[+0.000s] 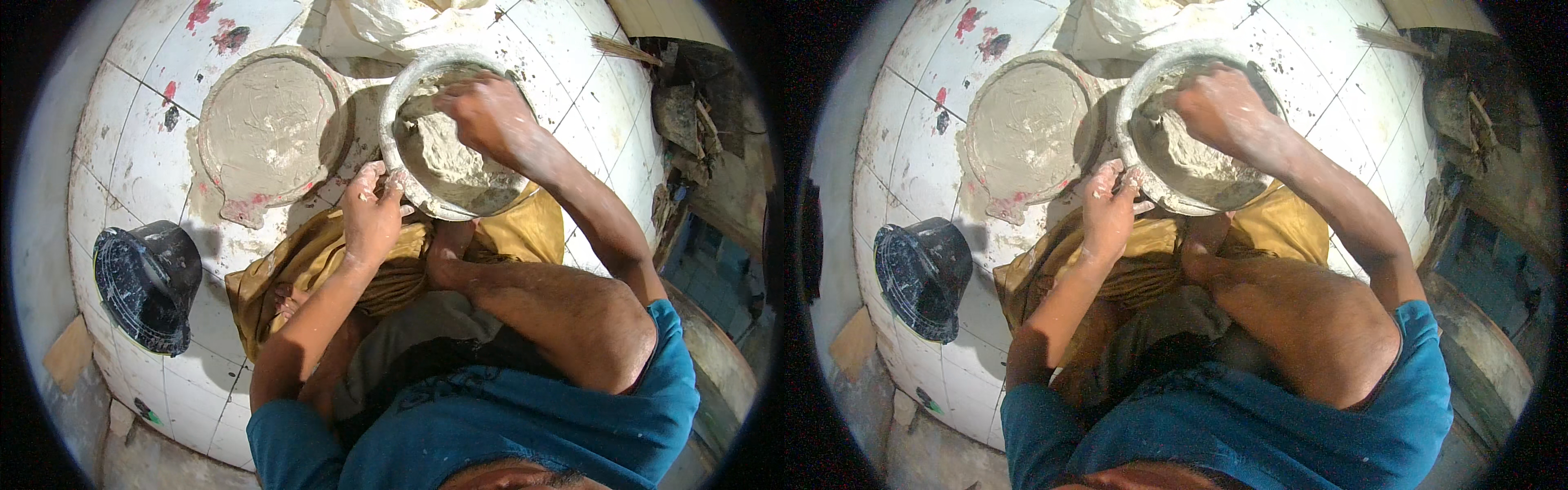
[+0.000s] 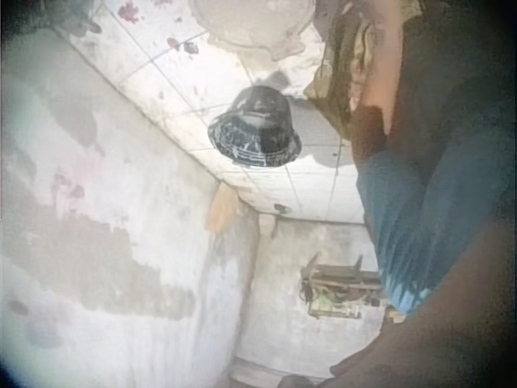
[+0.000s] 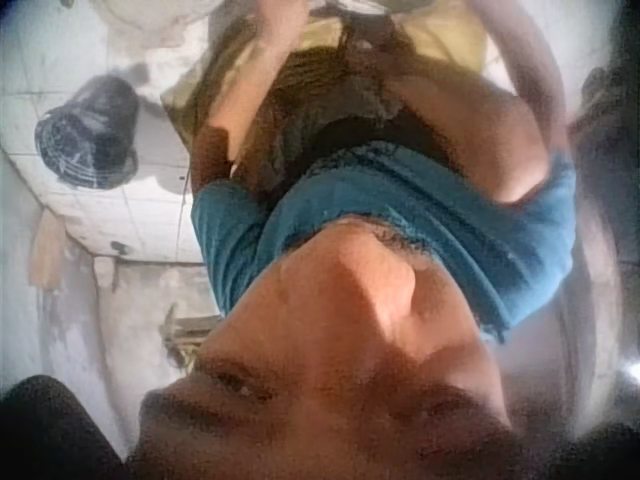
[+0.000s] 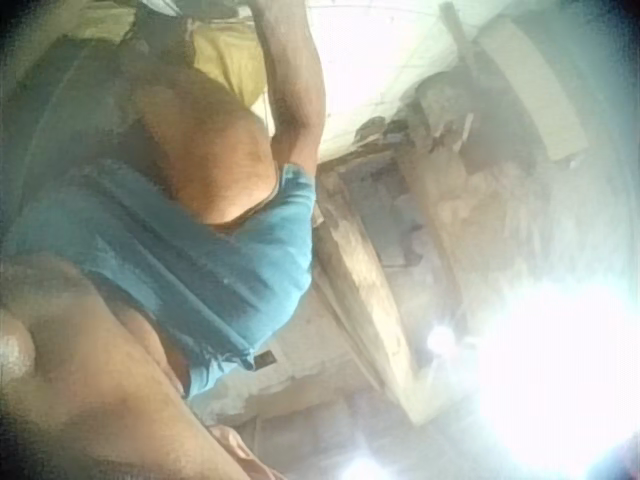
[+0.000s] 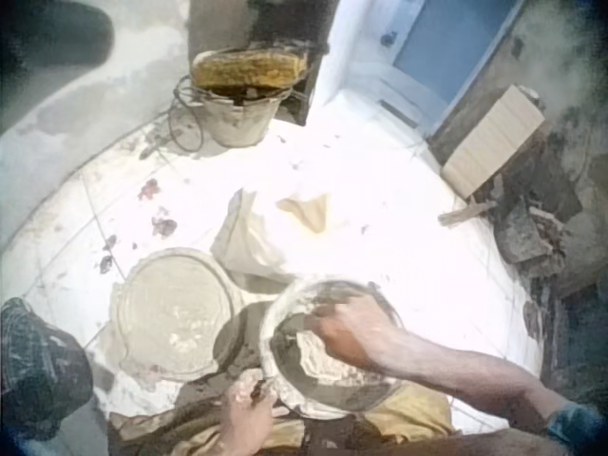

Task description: The person mixes a white powdery substance with water in a bucket using their hands, then scoops the mixture onto a cloth and applies it to a damaged wall. The person sits on the floor during mixing and stands to apply the material.

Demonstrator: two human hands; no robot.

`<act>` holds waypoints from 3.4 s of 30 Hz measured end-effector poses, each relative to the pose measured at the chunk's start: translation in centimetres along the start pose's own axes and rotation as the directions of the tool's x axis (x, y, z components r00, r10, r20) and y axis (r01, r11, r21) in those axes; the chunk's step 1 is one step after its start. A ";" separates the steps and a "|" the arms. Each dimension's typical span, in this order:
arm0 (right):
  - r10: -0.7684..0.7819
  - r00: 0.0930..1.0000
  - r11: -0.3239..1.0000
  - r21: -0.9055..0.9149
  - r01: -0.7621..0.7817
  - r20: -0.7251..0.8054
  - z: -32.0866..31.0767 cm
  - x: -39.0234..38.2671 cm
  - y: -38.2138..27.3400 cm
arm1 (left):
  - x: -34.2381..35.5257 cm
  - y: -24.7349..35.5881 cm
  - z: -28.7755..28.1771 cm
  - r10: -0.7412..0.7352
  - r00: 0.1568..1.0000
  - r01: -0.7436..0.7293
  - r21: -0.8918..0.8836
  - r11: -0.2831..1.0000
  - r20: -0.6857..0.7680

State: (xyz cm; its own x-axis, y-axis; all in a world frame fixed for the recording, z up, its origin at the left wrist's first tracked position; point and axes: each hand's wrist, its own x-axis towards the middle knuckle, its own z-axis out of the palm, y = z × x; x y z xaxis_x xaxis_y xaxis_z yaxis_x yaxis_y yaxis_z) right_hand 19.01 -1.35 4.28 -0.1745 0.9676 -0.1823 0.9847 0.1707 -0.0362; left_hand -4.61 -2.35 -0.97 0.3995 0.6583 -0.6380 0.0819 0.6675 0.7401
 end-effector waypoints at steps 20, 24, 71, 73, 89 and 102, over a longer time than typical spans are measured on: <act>0.009 0.972 0.850 0.510 -0.130 0.233 -0.6 -3.0 2.3 | 6.7 4.9 -1.2 0.154 0.988 -0.155 0.068 0.986 0.012; 0.094 0.993 0.960 0.257 -0.110 0.077 -5.1 -2.4 0.2 | 6.8 5.9 -1.7 0.132 0.990 -0.131 0.016 0.991 -0.059; -0.136 0.921 0.909 0.415 -0.030 0.365 4.8 3.7 4.2 | 11.7 10.2 -0.4 0.471 0.880 -0.362 0.727 0.583 0.061; -0.078 0.862 0.942 0.321 -0.102 0.501 0.0 3.4 1.9 | 12.4 10.9 -0.4 0.372 0.926 -0.315 0.693 0.649 0.072; -0.165 0.976 0.986 0.040 0.160 0.145 4.8 5.6 -0.5 | 2.9 4.8 -3.0 0.073 0.994 -0.061 0.131 0.989 -0.085; -0.232 0.953 0.971 0.103 0.215 0.193 -3.1 -1.1 -1.8 | 10.3 10.2 -2.9 0.153 0.985 -0.167 0.211 0.963 0.081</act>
State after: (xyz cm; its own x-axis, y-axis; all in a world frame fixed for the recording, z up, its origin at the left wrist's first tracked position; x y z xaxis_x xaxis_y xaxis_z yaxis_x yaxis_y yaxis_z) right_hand 17.40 -2.16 7.62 -0.3955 0.8471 -0.3550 0.9182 0.3549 -0.1759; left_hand -2.34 12.26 -0.63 0.4802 0.7220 -0.4981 0.2053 0.4595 0.8641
